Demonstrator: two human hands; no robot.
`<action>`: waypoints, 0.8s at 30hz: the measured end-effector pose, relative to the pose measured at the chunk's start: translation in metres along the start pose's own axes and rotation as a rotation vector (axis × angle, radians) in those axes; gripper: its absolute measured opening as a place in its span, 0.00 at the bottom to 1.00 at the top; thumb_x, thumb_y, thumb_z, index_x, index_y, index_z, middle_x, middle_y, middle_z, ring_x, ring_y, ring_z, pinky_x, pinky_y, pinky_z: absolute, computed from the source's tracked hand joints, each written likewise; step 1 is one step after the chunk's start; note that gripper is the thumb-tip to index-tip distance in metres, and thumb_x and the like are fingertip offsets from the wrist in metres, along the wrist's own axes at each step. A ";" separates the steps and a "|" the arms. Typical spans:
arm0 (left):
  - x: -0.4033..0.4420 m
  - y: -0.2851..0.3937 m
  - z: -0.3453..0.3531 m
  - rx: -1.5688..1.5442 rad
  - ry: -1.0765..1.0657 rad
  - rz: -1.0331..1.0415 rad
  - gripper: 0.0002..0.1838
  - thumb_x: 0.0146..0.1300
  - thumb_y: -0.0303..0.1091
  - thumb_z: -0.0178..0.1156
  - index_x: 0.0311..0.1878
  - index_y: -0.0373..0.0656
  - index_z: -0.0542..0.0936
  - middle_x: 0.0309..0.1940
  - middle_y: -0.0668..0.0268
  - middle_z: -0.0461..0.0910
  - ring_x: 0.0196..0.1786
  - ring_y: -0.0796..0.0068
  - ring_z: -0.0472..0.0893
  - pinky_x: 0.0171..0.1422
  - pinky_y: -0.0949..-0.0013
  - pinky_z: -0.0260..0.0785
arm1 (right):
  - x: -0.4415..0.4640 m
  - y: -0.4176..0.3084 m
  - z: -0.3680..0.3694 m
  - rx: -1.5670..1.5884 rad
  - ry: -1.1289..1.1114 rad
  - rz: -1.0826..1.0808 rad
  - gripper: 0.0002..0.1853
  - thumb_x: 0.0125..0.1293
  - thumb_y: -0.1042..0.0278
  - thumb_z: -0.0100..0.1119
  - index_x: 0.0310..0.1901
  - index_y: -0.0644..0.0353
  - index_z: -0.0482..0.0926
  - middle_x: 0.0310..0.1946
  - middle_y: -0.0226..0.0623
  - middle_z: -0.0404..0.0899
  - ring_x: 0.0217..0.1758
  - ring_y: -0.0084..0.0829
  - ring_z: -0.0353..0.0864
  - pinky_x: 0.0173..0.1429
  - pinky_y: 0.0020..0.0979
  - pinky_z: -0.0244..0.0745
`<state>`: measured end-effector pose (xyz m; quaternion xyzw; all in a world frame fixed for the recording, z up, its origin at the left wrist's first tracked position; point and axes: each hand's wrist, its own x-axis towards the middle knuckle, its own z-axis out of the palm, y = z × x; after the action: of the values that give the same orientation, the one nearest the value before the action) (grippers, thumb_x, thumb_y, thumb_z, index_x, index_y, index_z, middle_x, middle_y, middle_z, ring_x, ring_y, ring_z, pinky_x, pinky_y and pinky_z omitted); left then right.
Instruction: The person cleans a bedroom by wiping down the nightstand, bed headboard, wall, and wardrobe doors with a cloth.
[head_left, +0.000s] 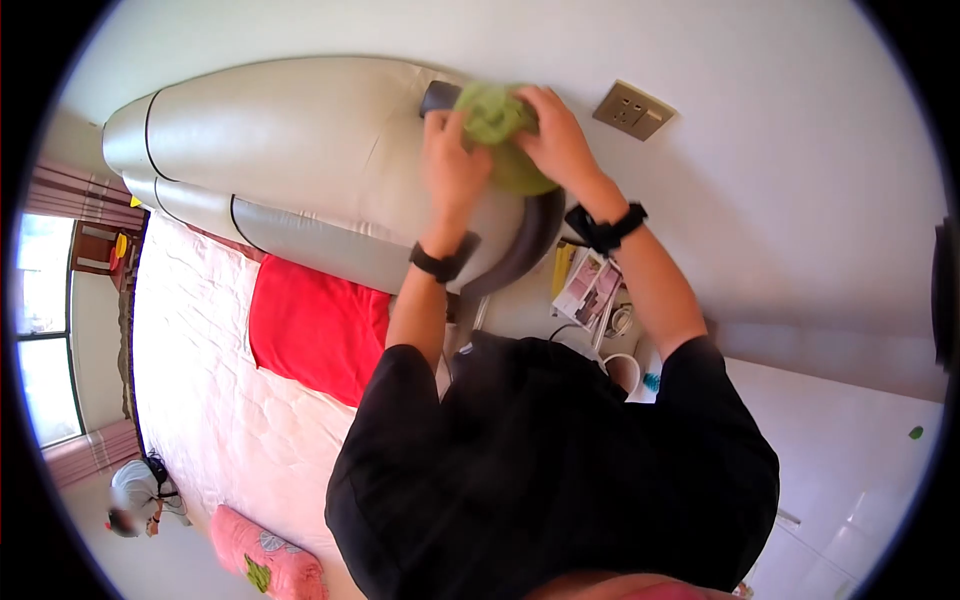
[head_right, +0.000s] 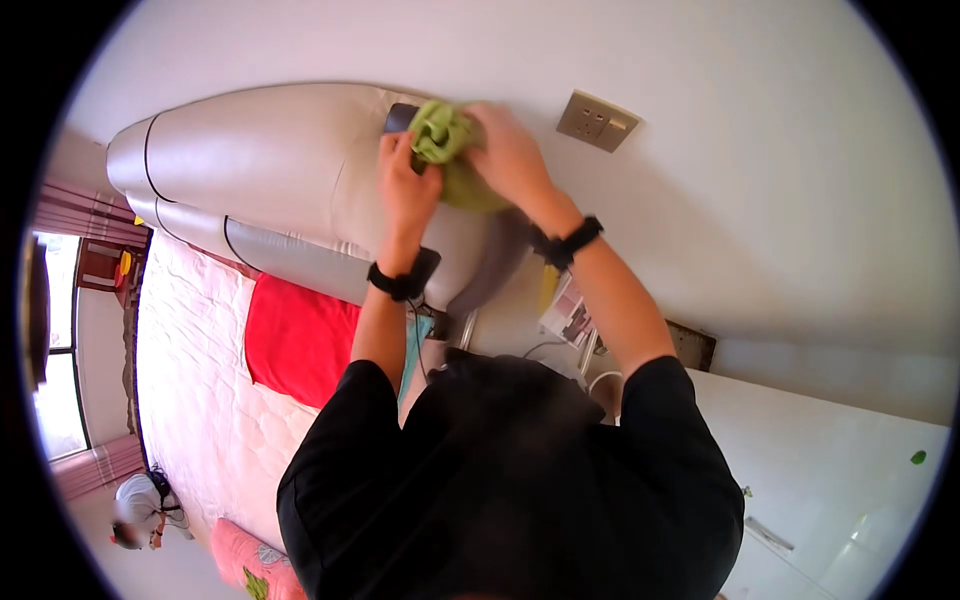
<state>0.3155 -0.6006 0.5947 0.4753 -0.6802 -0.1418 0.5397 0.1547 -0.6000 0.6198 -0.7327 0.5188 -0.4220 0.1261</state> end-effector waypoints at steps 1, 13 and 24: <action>0.008 -0.012 -0.002 0.005 0.016 -0.013 0.22 0.51 0.21 0.62 0.53 0.42 0.80 0.44 0.56 0.75 0.46 0.50 0.78 0.49 0.58 0.73 | 0.014 -0.005 0.005 -0.010 -0.029 -0.001 0.23 0.57 0.81 0.62 0.56 0.61 0.73 0.48 0.46 0.76 0.54 0.48 0.78 0.58 0.40 0.73; -0.052 -0.002 -0.008 -0.017 -0.053 0.049 0.17 0.47 0.18 0.62 0.44 0.39 0.81 0.41 0.56 0.77 0.38 0.49 0.80 0.38 0.57 0.73 | -0.054 -0.029 -0.002 -0.206 -0.052 0.235 0.25 0.54 0.86 0.60 0.54 0.54 0.75 0.49 0.40 0.72 0.54 0.47 0.76 0.54 0.37 0.73; -0.150 -0.031 -0.003 -0.024 -0.366 -0.023 0.20 0.46 0.20 0.63 0.45 0.47 0.81 0.42 0.59 0.77 0.32 0.51 0.81 0.30 0.53 0.74 | -0.165 -0.039 0.047 -0.359 0.122 0.346 0.27 0.46 0.89 0.59 0.50 0.54 0.78 0.47 0.36 0.73 0.46 0.46 0.80 0.43 0.40 0.77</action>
<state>0.3285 -0.4951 0.4841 0.4426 -0.7601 -0.2402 0.4107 0.1977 -0.4520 0.5347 -0.6168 0.7096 -0.3390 0.0328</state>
